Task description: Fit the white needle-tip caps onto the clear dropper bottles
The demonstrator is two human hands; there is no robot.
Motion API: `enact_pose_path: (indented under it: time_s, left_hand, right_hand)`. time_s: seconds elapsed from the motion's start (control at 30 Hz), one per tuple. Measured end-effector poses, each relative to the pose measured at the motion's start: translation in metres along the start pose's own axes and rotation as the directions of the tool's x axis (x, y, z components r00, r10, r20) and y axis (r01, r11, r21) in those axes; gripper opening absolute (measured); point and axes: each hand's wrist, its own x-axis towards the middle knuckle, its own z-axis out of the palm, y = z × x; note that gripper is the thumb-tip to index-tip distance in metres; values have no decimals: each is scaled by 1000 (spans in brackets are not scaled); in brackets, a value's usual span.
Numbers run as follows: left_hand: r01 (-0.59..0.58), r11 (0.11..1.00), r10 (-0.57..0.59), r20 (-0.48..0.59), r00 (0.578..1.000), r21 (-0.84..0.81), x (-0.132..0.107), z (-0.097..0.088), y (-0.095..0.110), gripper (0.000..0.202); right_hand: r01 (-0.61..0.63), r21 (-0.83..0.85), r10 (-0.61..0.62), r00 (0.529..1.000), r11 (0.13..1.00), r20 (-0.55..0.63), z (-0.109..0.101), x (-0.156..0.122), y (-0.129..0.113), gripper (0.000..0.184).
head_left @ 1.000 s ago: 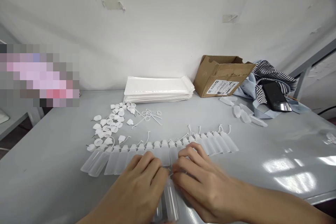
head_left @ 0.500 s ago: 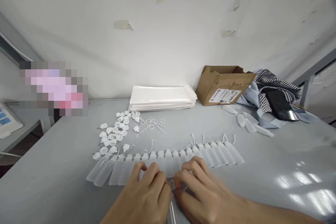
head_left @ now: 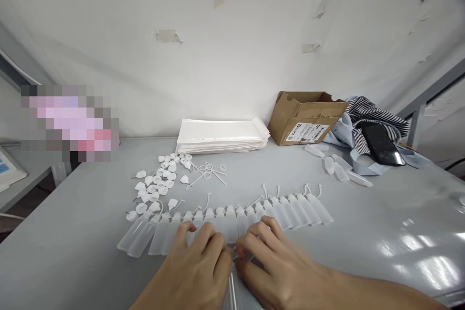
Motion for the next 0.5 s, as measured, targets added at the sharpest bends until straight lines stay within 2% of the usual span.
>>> enact_pose_path:
  time_s: [0.07,0.17,0.3,0.5]
  left_hand:
    - [-16,1000,16,9,1000,7,-1,1,0,11]
    - [-46,999,46,38,998,-2,-2,3,-2,21]
    - [-72,997,73,48,996,-24,-2,0,-6,17]
    - [-31,967,49,68,996,-251,2,-17,-16,36]
  right_hand:
    - [-10,4,10,1000,1000,5,0,0,0,24]
    - [-29,29,28,1000,999,6,0,1,0,20]
    - [-19,44,19,1000,999,11,-1,2,1,18]
    - [-12,93,2,995,996,101,-5,1,3,16]
